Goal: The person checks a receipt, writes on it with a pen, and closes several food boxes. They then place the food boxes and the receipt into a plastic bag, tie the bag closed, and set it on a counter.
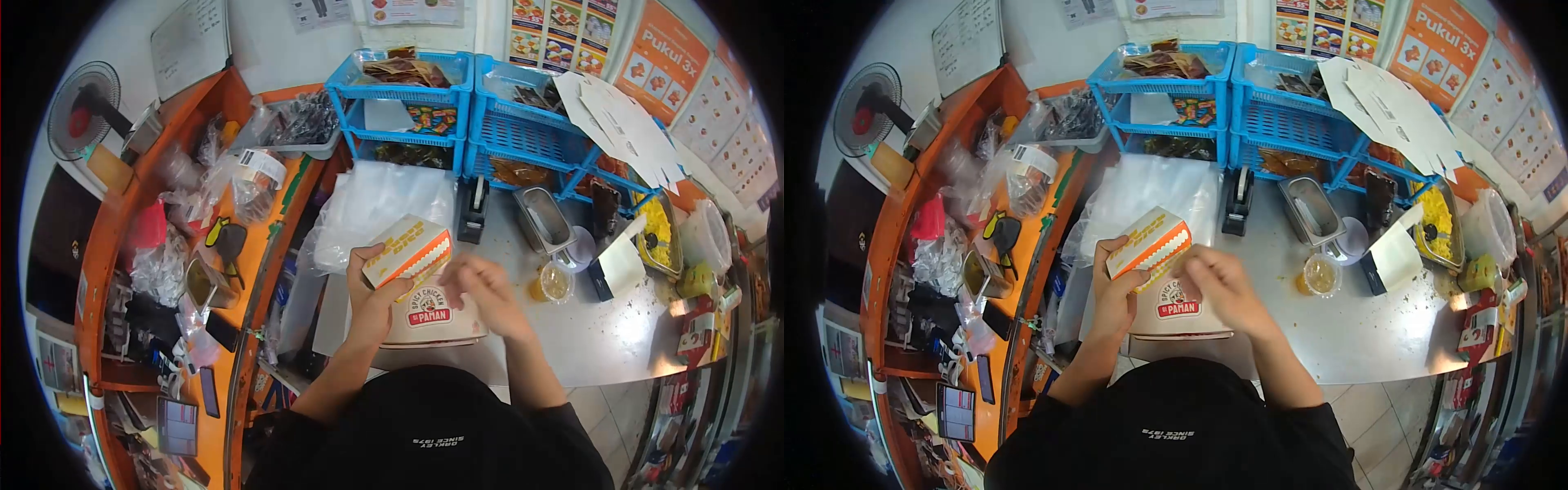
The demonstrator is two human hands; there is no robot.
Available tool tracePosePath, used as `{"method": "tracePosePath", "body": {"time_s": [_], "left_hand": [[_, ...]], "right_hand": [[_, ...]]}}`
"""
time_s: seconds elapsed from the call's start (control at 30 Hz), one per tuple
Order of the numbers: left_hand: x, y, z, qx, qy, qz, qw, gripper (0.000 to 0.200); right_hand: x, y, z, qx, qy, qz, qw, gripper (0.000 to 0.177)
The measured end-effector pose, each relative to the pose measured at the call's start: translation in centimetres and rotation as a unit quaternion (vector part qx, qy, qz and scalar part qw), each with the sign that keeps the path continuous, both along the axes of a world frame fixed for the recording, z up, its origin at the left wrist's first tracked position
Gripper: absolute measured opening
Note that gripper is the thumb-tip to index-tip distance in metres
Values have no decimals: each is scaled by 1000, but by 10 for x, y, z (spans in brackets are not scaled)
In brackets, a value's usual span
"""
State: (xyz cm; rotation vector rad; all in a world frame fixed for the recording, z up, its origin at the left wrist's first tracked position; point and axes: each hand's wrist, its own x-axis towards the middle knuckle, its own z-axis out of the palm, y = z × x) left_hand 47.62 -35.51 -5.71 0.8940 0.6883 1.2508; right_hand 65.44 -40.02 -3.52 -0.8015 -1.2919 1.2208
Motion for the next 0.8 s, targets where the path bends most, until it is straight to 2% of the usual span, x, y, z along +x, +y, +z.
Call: {"method": "tracePosePath", "body": {"time_s": [0.03,0.1,0.13,0.2,0.23,0.33,0.4,0.47,0.5,0.53,0.57,0.6,0.63,0.67,0.7,0.73,0.77,0.8], "left_hand": [[3,-1,-4,-2,-4,-3,1000,56],[6,-3,-14,47,102,32,993,57],[7,-5,-15,45,98,33,994,57],[9,-10,-14,154,207,68,964,59],[11,-15,-8,233,284,99,925,60],[12,-20,-6,281,298,138,902,60],[9,-25,-3,271,278,130,912,59],[3,-30,-1,157,140,13,978,59],[6,-35,12,14,-17,-76,997,61],[7,-35,10,13,-16,-61,998,61],[8,-35,8,-74,-103,-96,987,64],[7,-35,4,-157,-191,-129,960,66],[6,-36,1,-137,-186,-150,961,71],[2,-35,0,-136,-188,-138,963,71],[-2,-33,-1,77,0,-126,989,76],[-5,-32,-3,277,192,-105,936,82],[-6,-31,-8,310,295,-129,895,92],[-10,-34,-10,303,299,-122,897,92]], "right_hand": [[-8,1,-1,-2,-5,-10,1000,32],[-13,-1,-4,-5,-14,-19,1000,31],[-14,-2,-4,-9,-28,-48,998,29],[-15,-5,-7,-16,-42,-76,996,26],[-15,-6,-9,-26,-27,-92,995,25],[-12,-10,-9,-61,-27,-126,990,29],[-5,-14,0,-37,-304,-202,930,35],[-7,-15,-11,-68,-284,-215,932,38],[-8,-17,-17,-36,-246,-239,939,35],[-11,-18,-18,-4,-204,-259,944,31],[-4,-24,-7,-38,-196,-203,959,25],[7,-26,-15,-31,-161,-139,977,29],[23,-27,-26,-26,-126,-76,989,36],[41,-29,-34,-4,-102,-22,995,52],[45,-30,-35,-27,31,-25,999,57],[45,-32,-37,-53,164,-29,985,61],[41,-33,-39,-59,165,-19,984,61],[37,-34,-42,-64,20,-77,995,66]]}}
